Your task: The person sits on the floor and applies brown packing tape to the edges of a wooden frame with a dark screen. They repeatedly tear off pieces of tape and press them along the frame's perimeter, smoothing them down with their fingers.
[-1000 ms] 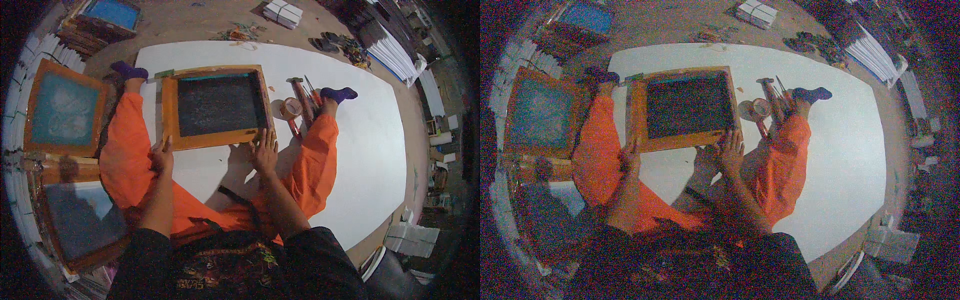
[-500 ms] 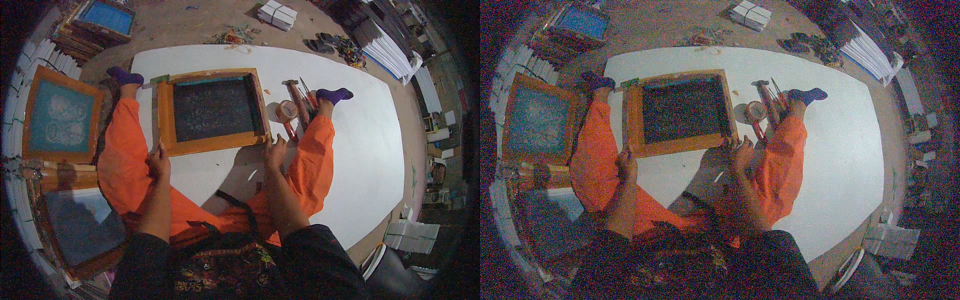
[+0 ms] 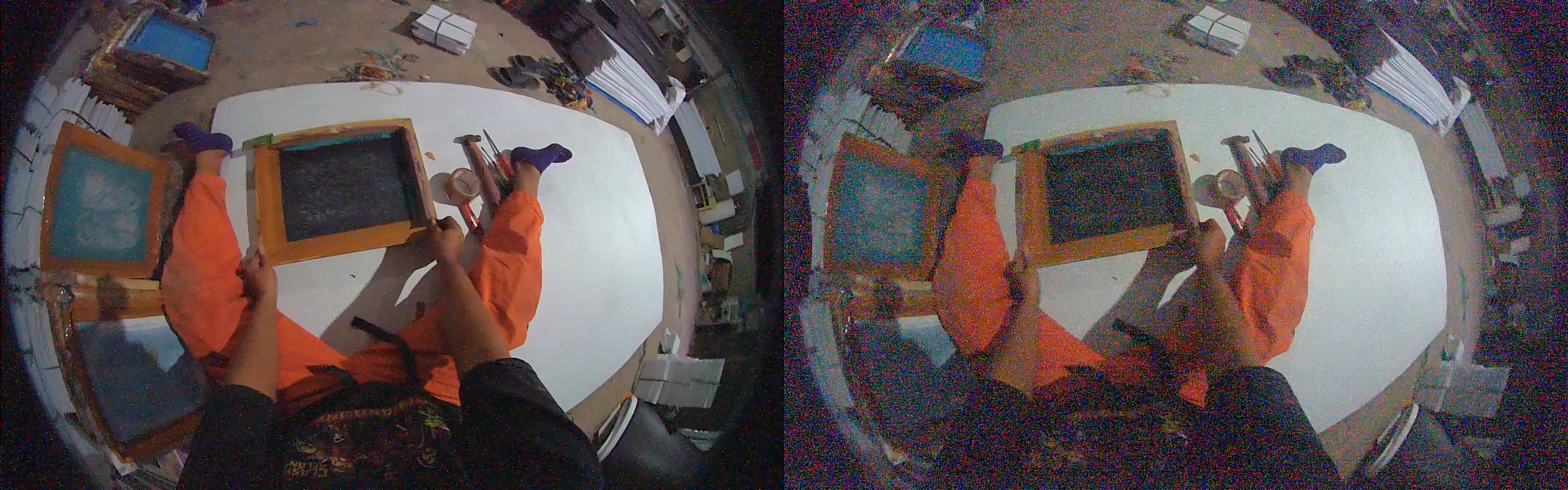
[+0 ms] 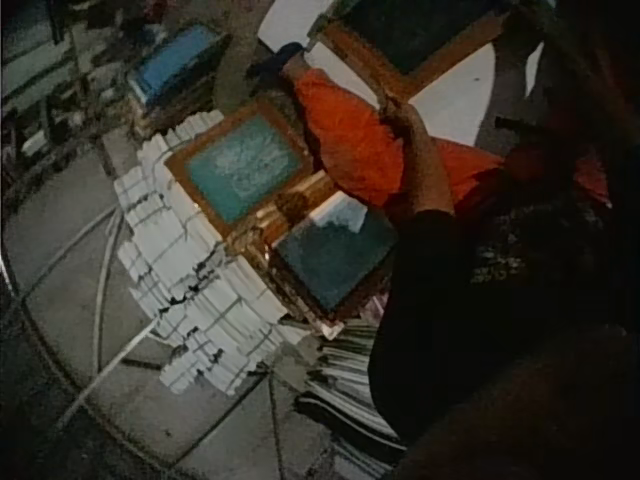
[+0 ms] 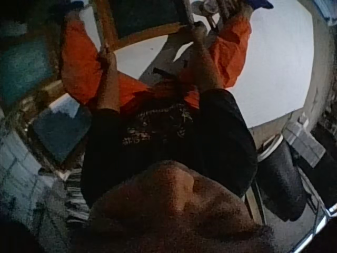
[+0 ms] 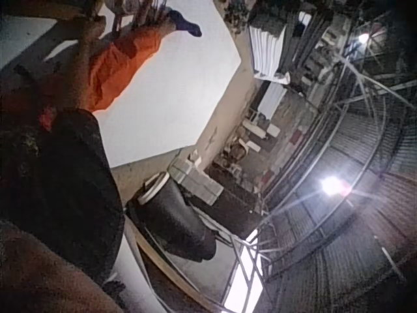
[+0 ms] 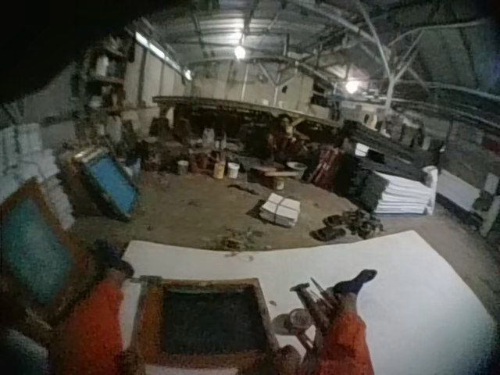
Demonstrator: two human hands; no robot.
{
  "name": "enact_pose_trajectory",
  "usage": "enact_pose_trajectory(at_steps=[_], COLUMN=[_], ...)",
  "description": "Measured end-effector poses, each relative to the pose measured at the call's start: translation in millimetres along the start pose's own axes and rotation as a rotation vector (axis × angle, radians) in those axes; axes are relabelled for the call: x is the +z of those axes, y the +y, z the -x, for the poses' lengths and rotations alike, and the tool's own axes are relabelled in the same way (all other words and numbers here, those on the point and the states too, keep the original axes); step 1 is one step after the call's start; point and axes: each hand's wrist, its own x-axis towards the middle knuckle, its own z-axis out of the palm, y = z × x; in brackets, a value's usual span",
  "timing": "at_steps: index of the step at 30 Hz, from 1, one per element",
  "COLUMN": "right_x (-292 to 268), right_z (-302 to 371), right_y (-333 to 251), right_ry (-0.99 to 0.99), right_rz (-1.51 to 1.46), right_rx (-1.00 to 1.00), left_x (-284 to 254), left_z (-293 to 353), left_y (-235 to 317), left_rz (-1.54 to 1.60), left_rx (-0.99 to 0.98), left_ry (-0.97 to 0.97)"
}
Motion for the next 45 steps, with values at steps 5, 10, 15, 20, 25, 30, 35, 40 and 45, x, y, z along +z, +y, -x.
enact_pose_trajectory(at_steps=[5,10,15,20,25,30,35,40,45], right_x=[-22,-58,-51,-32,-25,-73,-78,-51,-72], right_z=[-15,1,-2,-7,-5,4,-7,-12,-24], right_y=[7,-34,-21,-2,8,-29,-32,-19,-57], right_ry=[0.05,-0.289,-0.315,-0.338,-0.391,-0.457,-0.686,-0.646,-0.645], right_rz=[0.015,0.536,0.712,0.879,0.954,0.715,0.673,0.847,0.774], right_rx=[-0.164,-0.556,-0.711,-0.725,-0.75,-0.593,-0.573,-0.606,-0.502], left_x=[3,-33,-39,-42,-34,-52,-32,-27,-33], left_z=[12,27,24,23,24,30,32,25,22], left_y=[31,68,72,80,80,86,82,68,82], left_rz=[0.035,0.152,-0.11,-0.128,-0.132,-0.115,-0.105,-0.022,0.029], left_rx=[0.018,-0.028,-0.071,-0.101,0.036,0.147,0.033,0.152,-0.004], left_ry=[0.111,-0.016,-0.112,-0.129,-0.046,0.006,0.032,0.037,0.008])
